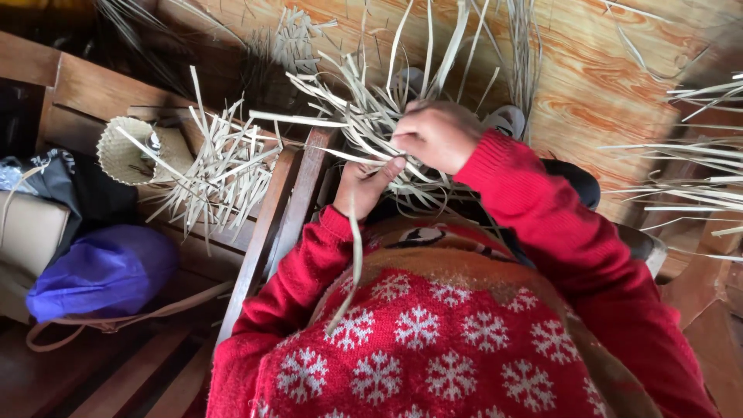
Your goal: Weaving dried plant fibers together to create a craft item
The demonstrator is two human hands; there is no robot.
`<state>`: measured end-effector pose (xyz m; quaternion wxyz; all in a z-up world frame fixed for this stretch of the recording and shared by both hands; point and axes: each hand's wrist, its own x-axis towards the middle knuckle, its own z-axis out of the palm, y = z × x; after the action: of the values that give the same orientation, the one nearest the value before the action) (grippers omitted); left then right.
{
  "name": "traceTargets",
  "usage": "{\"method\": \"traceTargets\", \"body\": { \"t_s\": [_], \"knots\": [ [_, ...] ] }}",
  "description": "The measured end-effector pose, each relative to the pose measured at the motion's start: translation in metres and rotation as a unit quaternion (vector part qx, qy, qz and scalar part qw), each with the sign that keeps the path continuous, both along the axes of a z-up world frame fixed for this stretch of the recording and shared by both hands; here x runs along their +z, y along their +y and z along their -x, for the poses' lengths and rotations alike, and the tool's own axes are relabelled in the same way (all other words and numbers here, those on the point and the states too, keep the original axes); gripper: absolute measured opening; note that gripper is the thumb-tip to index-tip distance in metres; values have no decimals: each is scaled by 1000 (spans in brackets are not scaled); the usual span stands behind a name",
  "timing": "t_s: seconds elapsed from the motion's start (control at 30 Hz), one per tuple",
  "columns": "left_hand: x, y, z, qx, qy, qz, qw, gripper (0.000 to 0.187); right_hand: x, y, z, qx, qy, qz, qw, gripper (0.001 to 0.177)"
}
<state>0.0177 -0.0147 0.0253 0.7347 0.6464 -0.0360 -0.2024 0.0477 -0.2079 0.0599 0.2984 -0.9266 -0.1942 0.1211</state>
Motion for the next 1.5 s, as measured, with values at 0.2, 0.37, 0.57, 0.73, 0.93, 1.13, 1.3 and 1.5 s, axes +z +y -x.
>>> {"method": "traceTargets", "body": {
  "t_s": [0.2, 0.37, 0.57, 0.73, 0.93, 1.13, 1.3, 1.5],
  "knots": [
    [-15, 4, 2, 6, -8, 35, 999, 16, 10, 9, -7, -20, -19, -13, 1000, 24],
    [23, 1, -6, 64, 42, 73, 994, 16, 10, 22, 7, -69, -106, -96, 987, 7],
    [27, -4, -7, 102, 60, 82, 990, 18, 22, 80, 43, -14, -167, -190, 967, 10],
    [24, -7, -6, 101, 62, 74, 990, 19, 41, 112, 56, 49, -150, -185, 970, 5],
    [19, -9, -6, 111, 61, 74, 989, 20, 24, 129, 60, 122, -221, -133, 959, 9],
    [-17, 22, -4, 130, 59, 75, 987, 22, 4, 139, 66, 118, -212, -194, 950, 5],
    [-5, 6, 2, 145, 56, 76, 985, 23, 17, 137, 59, 147, -214, -246, 934, 8],
    [11, -18, 2, 170, 53, 77, 981, 25, -8, 144, 60, 171, -173, -250, 937, 9]
  ]
}}
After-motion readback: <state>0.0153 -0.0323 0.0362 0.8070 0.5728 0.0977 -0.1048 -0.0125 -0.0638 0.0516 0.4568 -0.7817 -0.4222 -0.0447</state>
